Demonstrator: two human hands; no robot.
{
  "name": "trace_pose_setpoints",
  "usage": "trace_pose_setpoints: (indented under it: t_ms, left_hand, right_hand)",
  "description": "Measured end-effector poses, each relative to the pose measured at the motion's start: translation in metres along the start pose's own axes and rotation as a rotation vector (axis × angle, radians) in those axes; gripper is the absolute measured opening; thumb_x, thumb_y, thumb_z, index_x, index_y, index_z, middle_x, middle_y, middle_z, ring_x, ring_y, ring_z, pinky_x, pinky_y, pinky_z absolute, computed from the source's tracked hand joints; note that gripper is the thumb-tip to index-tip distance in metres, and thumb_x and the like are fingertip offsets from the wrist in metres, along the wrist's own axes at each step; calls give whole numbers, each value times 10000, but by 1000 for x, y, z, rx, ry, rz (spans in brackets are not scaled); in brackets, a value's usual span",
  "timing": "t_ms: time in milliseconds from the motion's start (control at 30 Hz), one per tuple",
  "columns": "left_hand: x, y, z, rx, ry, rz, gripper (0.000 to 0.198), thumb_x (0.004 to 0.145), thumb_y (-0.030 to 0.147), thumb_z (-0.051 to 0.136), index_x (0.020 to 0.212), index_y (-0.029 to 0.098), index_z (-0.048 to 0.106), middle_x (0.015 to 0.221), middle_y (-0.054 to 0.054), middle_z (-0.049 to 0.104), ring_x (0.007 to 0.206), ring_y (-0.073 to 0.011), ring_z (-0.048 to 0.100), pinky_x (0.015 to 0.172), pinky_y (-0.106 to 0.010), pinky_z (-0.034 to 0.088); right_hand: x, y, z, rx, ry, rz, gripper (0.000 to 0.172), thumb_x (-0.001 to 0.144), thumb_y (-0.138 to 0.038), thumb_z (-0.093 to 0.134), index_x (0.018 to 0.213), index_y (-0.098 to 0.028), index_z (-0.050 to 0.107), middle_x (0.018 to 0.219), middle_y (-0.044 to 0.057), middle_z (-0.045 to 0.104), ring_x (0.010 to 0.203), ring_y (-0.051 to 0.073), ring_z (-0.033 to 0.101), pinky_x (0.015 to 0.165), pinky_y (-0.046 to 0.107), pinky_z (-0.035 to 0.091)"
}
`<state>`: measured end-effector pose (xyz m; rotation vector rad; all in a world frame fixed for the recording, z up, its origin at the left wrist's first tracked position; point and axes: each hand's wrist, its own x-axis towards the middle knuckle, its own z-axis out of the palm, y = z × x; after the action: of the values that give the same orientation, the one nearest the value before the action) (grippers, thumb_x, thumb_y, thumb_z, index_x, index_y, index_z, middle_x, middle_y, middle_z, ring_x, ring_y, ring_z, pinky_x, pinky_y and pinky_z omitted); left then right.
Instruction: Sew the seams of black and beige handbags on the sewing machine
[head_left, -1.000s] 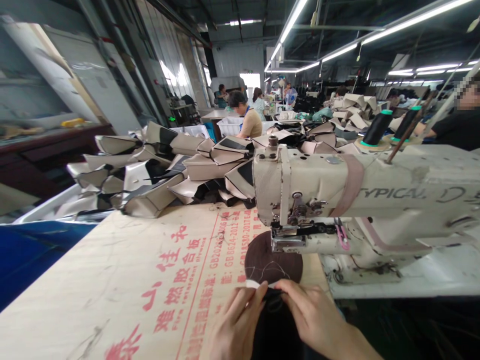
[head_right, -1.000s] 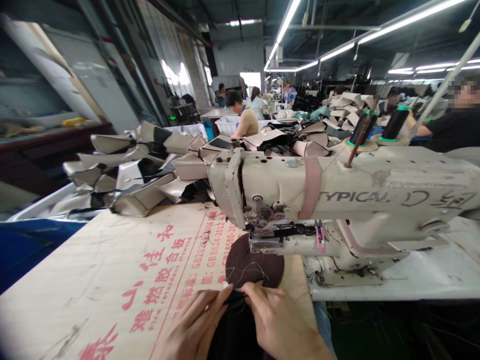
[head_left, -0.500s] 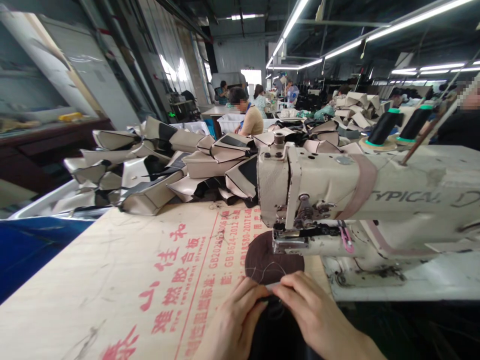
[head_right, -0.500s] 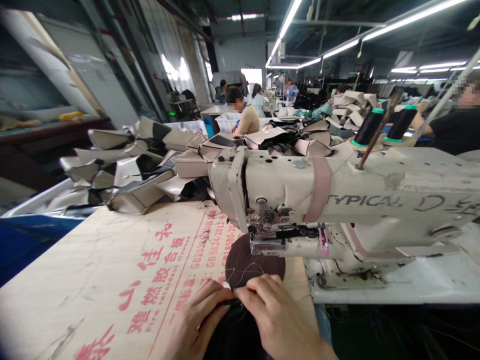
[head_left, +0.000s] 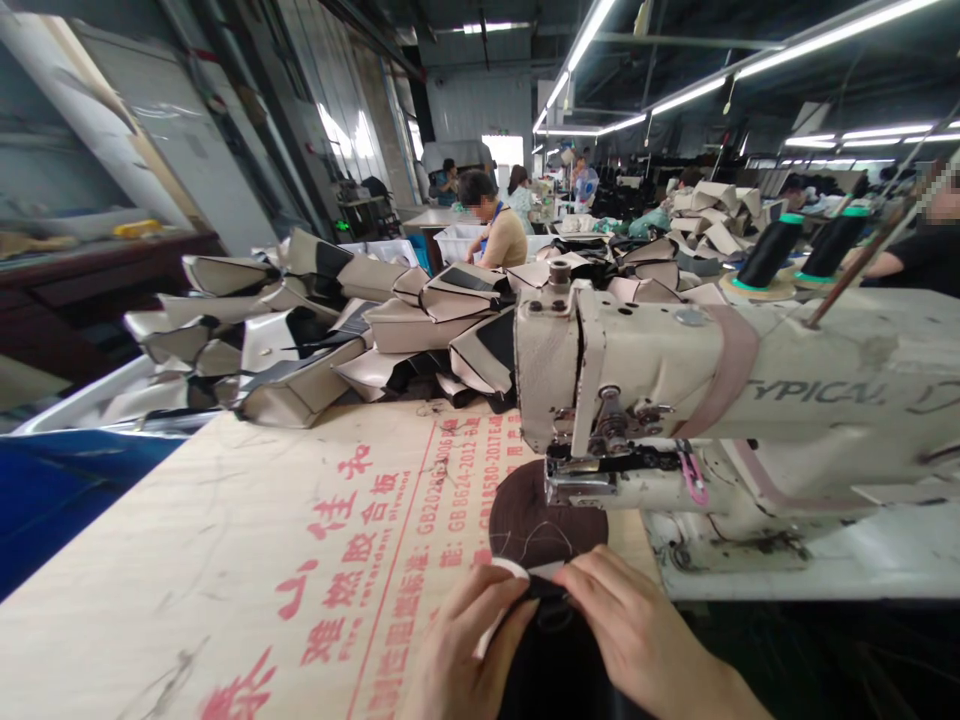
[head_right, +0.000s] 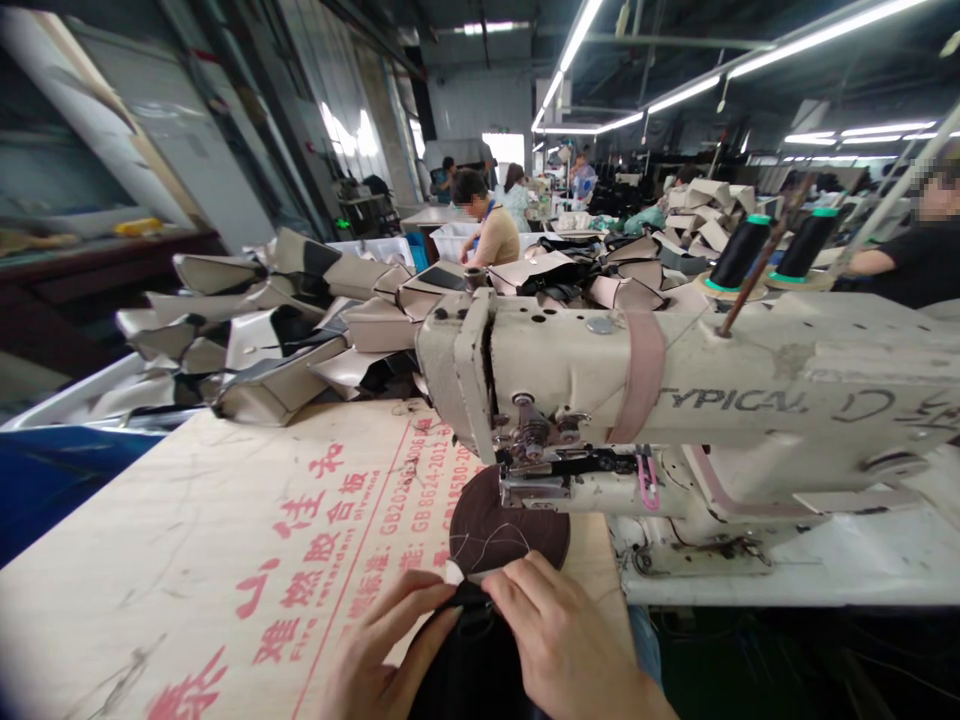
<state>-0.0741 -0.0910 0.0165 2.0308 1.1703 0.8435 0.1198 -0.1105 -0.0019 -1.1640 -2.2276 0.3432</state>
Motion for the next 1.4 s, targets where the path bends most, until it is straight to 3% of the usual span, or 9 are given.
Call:
trace_pose_setpoints:
  t_ms: [200, 367, 533, 667, 833, 1100, 1167, 1300, 1400]
  left_hand:
    - [9, -2, -10, -93, -224, 36, 171, 874, 243, 480, 759, 209, 602, 843, 0, 573, 832, -107, 564, 807, -198, 459]
    - [6, -8, -3, -34, 63, 12, 93, 813, 239, 581, 904, 220, 585, 814, 18, 606, 776, -97, 597, 731, -159, 483]
    - [3, -8, -3, 95, -52, 165, 251, 853, 162, 510, 1070, 270, 578, 924, 14, 609, 853, -84, 601, 767, -140, 471]
    - [7, -6, -4, 129, -52, 183, 250, 873, 134, 455, 1071, 239, 566, 925, -5, 590, 865, -87, 586, 778, -145, 463]
    - [12, -3, -6, 86, -95, 71, 182, 890, 184, 436, 987, 225, 584, 924, -17, 572, 867, -98, 571, 778, -165, 462]
    - [15, -4, 0, 18, -121, -62, 194, 888, 287, 446, 892, 239, 634, 907, -14, 591, 864, -127, 572, 789, -216, 463]
    - [9, -8, -1, -40, -123, -116, 200, 875, 314, 466, 906, 247, 651, 932, -14, 612, 888, -134, 585, 803, -212, 470]
    - [-20, -24, -3, -84, -169, -219, 307, 878, 367, 431, 1140, 311, 582, 1239, 7, 545, 1153, -166, 495, 990, -264, 386]
    - [-33, -31, 4, -88, -58, -320, 335, 889, 403, 371, 1094, 272, 602, 1149, 0, 612, 1122, -176, 523, 971, -271, 397]
  right_hand:
    - [0, 0, -2, -7, 3, -35, 288, 878, -47, 321, 1073, -134, 514, 921, 61, 546, 864, 169, 485, 838, 320, 467]
    - [1, 0, 0, 12, 10, -10, 310, 870, -36, 315, 1098, -128, 504, 937, 72, 543, 878, 185, 485, 818, 331, 472]
    - [1, -1, 2, 38, 31, 13, 316, 890, -58, 297, 1129, -134, 489, 935, 77, 538, 877, 191, 495, 808, 347, 476]
    - [1, 0, 6, 75, 59, 65, 296, 908, -95, 335, 1172, -163, 450, 983, 65, 540, 915, 185, 505, 827, 344, 476]
    - [1, 1, 10, -36, 86, 32, 441, 909, -101, 354, 1342, -134, 278, 1082, 86, 536, 990, 198, 496, 908, 355, 443]
    - [3, 0, 1, -61, -21, 17, 287, 872, -31, 356, 1073, -133, 534, 901, 55, 542, 847, 174, 496, 772, 307, 469]
    - [2, 2, -1, -65, -34, -6, 263, 867, -26, 373, 1027, -139, 549, 890, 49, 543, 840, 168, 491, 761, 297, 462]
    - [-1, 3, -2, -36, -74, -26, 245, 876, -30, 364, 991, -138, 552, 888, 45, 542, 843, 160, 476, 788, 293, 447]
    - [1, 1, -4, -12, -94, -28, 246, 890, -46, 337, 978, -134, 549, 881, 49, 541, 841, 167, 470, 798, 311, 430]
